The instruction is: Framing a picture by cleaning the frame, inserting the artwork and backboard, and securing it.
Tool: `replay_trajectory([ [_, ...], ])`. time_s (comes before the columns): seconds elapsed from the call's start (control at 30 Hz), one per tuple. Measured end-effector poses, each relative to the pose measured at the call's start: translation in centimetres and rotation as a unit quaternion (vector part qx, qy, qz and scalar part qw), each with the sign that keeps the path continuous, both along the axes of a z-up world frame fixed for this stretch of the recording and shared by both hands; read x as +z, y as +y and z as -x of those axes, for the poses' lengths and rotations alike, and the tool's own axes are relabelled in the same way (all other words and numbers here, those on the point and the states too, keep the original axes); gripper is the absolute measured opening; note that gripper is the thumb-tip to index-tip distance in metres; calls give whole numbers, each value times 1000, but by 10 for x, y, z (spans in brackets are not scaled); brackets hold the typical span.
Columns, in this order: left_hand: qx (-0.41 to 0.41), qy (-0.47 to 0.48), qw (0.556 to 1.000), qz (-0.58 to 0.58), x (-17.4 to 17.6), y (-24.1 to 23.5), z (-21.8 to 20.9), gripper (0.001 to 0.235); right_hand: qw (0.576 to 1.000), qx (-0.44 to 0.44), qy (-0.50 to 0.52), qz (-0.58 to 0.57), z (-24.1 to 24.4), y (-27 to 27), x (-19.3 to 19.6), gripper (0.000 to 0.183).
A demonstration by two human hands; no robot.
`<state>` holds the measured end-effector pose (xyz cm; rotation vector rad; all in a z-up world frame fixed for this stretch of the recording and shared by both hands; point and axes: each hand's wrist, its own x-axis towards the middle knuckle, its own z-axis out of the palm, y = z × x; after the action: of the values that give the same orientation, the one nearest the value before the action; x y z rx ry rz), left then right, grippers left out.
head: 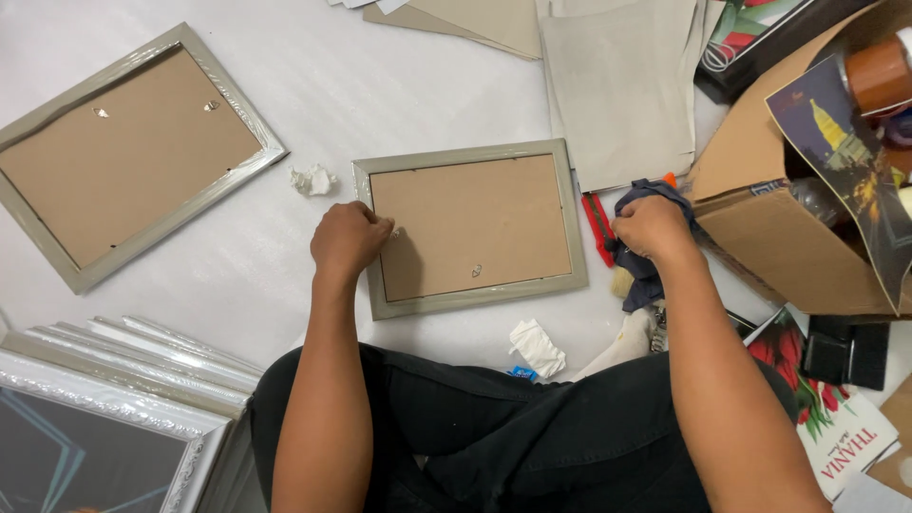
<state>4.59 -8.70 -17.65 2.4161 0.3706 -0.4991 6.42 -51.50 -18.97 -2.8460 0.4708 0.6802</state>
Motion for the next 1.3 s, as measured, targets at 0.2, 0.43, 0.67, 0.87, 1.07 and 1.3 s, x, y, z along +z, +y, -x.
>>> replay_trajectory([
  [0.2, 36, -32, 998, 35, -2, 6, 2, 44, 998, -35, -11, 49, 16, 27, -5, 55],
  [0.43, 24, -37, 996, 79, -2, 12, 6, 50, 995, 11, 19, 93, 21, 3, -45, 47],
  [0.67, 0, -57, 993, 104, 1, 14, 4, 56, 992, -17, -85, -96, 51, 69, 59, 47],
  [0.87, -18, -42, 993, 110, 2, 15, 4, 57, 987, 71, -127, -65, 11, 97, 52, 52],
  [1.07, -35, -29, 996, 74, -6, 20, 0, 58, 989, 111, -95, 2, -36, 99, 21, 55],
  [1.3, -28, -32, 998, 50, -15, 17, 0, 56, 991, 126, -23, 29, -7, 102, 41, 55],
])
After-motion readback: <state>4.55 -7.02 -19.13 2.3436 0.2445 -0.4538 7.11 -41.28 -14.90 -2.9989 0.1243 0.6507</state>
